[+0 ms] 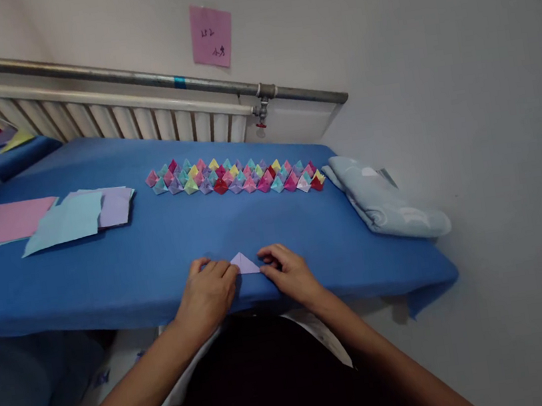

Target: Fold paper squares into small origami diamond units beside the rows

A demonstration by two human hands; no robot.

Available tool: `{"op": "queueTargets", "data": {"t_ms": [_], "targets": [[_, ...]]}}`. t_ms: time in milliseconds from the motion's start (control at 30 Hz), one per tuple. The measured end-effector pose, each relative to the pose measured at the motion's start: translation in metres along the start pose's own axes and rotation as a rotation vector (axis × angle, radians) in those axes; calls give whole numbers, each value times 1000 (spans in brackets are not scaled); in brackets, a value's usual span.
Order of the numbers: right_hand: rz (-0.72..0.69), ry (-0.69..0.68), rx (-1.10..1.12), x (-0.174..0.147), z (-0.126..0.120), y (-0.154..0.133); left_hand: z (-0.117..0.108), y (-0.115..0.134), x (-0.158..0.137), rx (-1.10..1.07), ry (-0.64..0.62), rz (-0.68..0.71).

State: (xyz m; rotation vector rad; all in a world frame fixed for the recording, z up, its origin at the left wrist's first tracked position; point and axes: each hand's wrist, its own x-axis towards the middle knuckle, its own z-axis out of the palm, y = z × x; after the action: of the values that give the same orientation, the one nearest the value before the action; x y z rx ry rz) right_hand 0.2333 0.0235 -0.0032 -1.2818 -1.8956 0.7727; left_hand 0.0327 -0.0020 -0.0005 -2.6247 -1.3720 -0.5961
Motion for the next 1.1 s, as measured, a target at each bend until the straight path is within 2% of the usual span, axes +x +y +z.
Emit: {"op": "queueTargets", "data": {"t_ms": [133, 333, 433, 600, 733, 933, 1000, 1100], "targets": [[16, 91, 36, -6, -9, 4, -3, -18, 21, -25, -145, 60], [7, 107, 54, -8, -9, 1, -7, -31, 42, -46, -284, 189], [13, 112, 60, -9, -9, 0, -9, -31, 44, -24, -319, 189], [24, 120, 72, -9, -7, 2, -8, -35, 42, -109, -337, 181], [15, 119, 72, -9, -8, 3, -8, -32, 41, -125, -322, 134], [37, 159, 75, -9, -5, -6, -10, -16, 39, -9, -237, -90], [51, 168, 104, -9, -1, -16, -10, -11, 39, -20, -176, -161], [33, 154, 120, -7, 7, -33, -11, -1, 37, -91, -16, -282]]}}
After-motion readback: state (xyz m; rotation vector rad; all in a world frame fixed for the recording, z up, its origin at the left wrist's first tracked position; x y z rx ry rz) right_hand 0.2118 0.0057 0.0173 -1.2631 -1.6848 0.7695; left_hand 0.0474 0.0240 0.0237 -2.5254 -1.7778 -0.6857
